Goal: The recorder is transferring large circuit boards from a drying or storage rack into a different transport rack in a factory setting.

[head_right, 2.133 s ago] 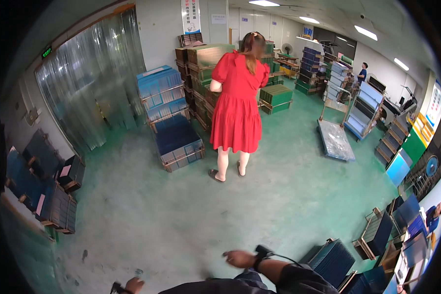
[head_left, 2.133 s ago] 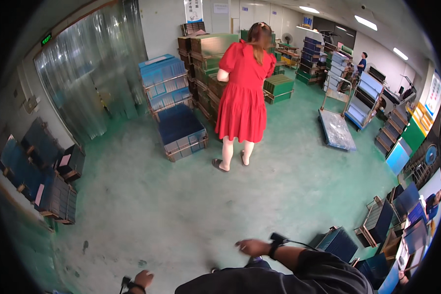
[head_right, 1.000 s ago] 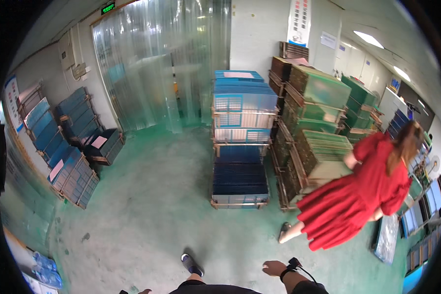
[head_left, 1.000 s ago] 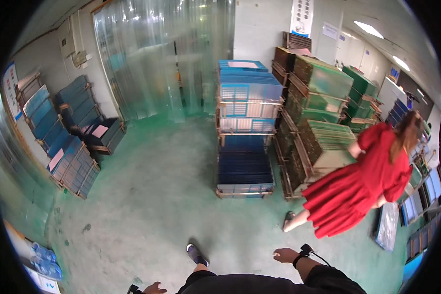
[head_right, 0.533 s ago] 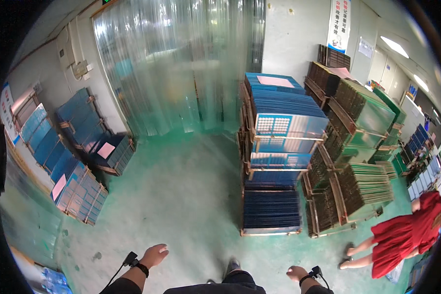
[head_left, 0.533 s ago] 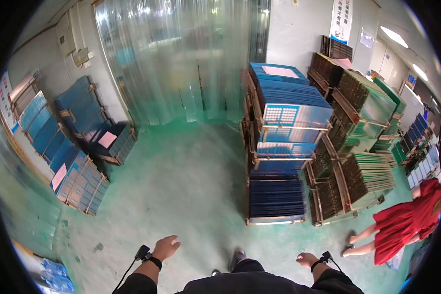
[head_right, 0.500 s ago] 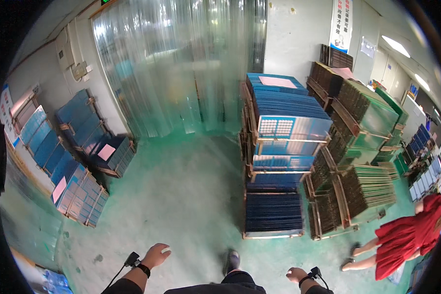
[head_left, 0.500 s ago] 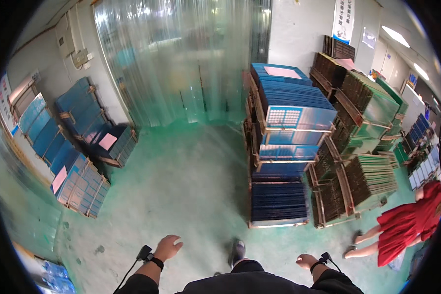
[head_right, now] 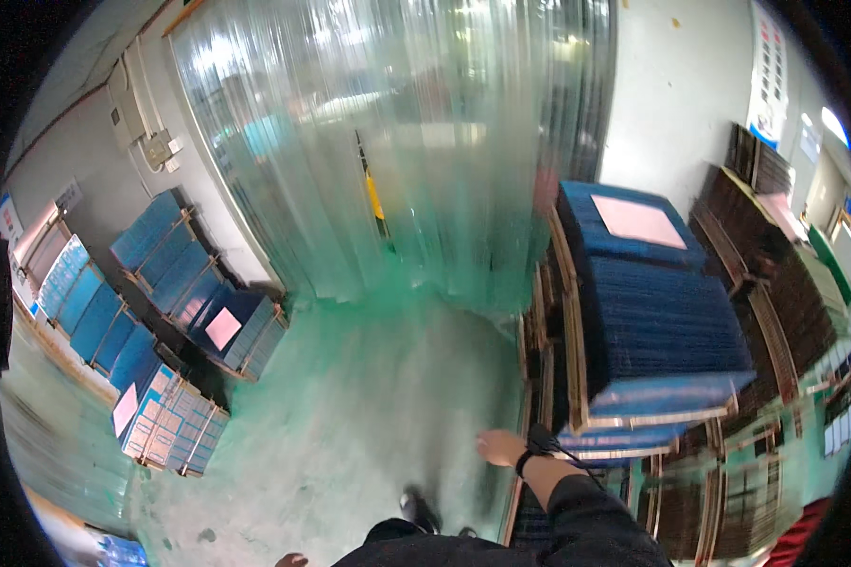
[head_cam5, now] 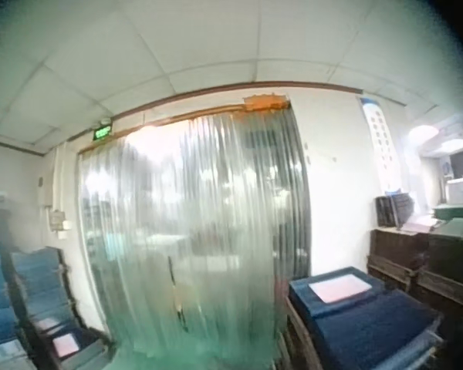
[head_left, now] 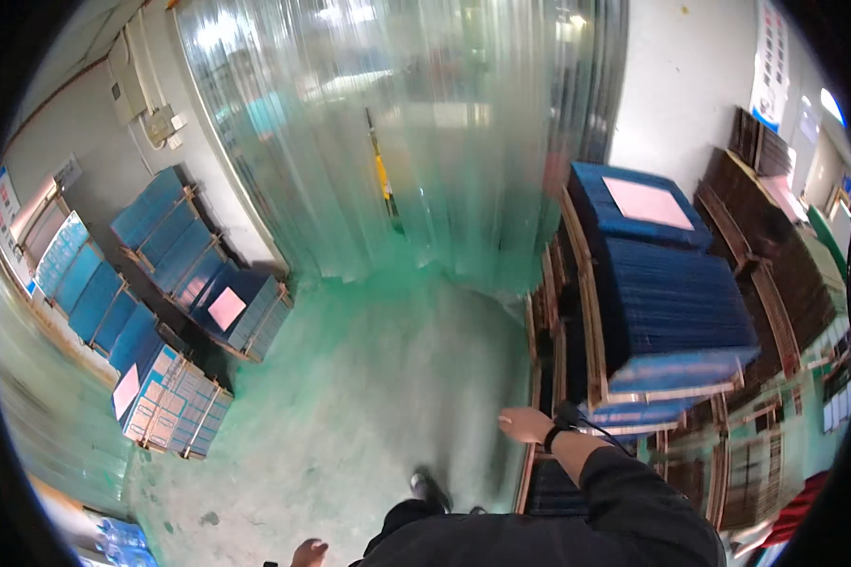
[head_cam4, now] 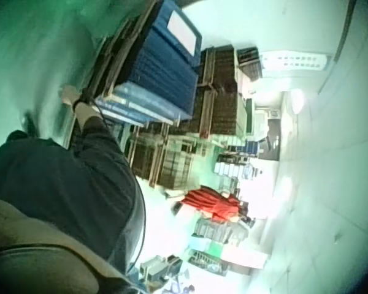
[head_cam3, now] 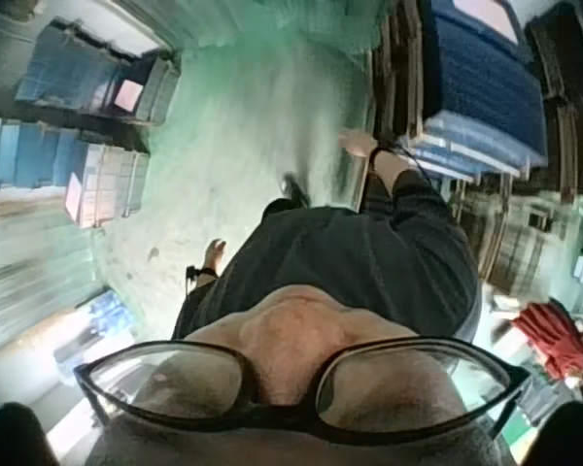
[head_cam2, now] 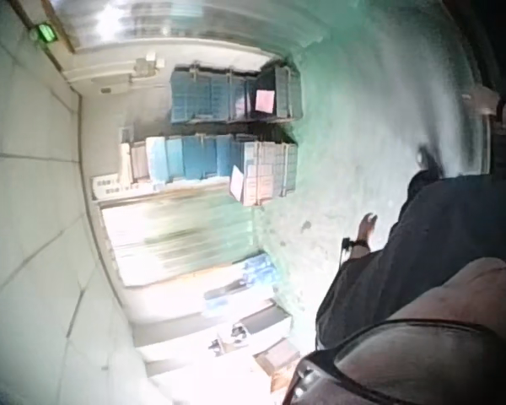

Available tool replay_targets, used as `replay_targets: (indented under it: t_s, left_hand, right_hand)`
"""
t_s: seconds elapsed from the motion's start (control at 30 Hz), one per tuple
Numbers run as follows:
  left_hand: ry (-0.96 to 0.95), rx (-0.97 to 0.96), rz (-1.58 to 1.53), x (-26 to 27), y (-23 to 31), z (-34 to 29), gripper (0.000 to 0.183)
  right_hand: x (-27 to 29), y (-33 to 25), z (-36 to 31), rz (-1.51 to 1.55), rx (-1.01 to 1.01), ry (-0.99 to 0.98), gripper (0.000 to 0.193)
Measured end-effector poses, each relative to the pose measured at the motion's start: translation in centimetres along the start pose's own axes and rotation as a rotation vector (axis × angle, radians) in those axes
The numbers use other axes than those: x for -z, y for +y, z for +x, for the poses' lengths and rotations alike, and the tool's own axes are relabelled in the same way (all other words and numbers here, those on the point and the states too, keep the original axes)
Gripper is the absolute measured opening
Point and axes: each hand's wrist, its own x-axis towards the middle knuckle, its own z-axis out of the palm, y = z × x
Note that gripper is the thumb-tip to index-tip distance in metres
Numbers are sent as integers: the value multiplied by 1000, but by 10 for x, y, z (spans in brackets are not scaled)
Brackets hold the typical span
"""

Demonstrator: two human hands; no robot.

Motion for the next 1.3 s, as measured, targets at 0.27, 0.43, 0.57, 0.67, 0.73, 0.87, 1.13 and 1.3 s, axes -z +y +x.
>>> replay_targets:
  t_s: [0.27,0.43,0.57,0.67,0.73,0.87,1.13,1.3]
  left_hand:
    - [-172,-396,476,57,214,243,43]
    - [21,-610,563,106,677,315,49]
    - [-18,-1117,543,83,930,343,47]
    - [-27,-1565,547,25,1075,339,44]
    - [-122,-1682,571,-9,1143,338,42]
    - [-179,-1888,745,-7,1246,349,39]
    - [60,-2004,756,-24,1471,482,41]
    - [154,-2100,807,-21,1590,572,47]
  right_hand:
    - [120,11,240,-30,34,-120,44]
    - [216,87,273,81,-285,-155,49]
    - [308,135,385,142,-341,101,47]
    - [369,177,475,-126,-245,451,34]
    - [427,198,535,-153,-234,433,37]
    - [544,200,629,-427,51,248,33]
    - [657,255,737,-267,370,761,16]
    - [689,403,678,-507,-825,260,25]
